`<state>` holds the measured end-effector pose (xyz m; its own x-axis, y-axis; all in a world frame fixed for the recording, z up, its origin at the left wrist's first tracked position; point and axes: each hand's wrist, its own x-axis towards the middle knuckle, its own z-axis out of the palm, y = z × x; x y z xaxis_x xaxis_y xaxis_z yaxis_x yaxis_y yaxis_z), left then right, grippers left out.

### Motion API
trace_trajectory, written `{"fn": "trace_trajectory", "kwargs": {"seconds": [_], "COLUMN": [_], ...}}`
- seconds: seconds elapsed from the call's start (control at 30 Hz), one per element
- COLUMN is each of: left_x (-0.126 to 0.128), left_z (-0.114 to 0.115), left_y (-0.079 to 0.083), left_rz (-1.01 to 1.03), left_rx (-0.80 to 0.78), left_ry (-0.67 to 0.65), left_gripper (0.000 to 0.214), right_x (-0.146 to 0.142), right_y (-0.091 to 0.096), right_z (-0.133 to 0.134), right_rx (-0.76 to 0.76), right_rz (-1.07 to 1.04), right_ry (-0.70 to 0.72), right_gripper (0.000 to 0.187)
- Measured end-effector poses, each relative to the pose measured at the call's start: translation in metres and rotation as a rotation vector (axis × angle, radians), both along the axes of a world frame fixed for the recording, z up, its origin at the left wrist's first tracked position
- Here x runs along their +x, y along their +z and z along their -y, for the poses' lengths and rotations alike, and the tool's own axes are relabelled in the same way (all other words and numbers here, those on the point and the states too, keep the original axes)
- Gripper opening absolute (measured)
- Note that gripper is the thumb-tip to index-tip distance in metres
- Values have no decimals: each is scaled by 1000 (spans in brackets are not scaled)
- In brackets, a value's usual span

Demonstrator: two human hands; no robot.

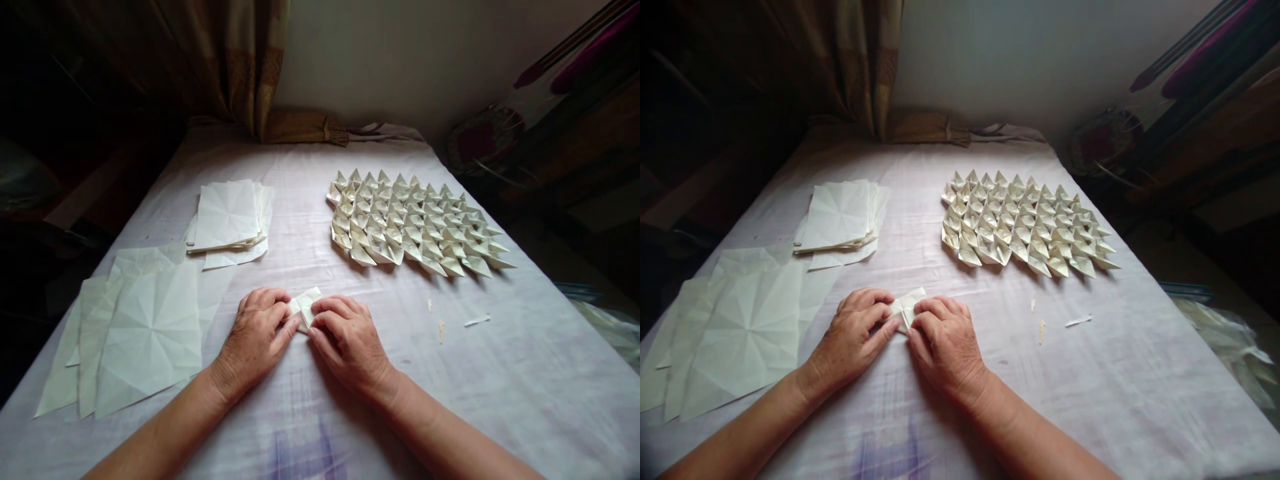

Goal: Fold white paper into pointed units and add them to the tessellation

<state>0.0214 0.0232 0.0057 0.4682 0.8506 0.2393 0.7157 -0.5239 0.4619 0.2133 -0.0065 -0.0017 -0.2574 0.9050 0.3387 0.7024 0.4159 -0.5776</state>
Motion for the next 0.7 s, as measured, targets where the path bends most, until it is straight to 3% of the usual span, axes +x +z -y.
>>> {"fn": "trace_trajectory", "kwargs": {"seconds": [0.5,0.7], "left_x": [6,6], "left_z": [1,0], "left_y": [2,2], "left_rz": [-54,-44], "left_rx": [5,7], "left_ry": [16,21], "left_gripper": [16,16], "right_x": [6,4], "right_y": [2,3], "right_z": [3,2], "right_rx": [-82,-73], "right_rz": [-79,-58], "right_ry": [41,26], "right_gripper": [13,5]}}
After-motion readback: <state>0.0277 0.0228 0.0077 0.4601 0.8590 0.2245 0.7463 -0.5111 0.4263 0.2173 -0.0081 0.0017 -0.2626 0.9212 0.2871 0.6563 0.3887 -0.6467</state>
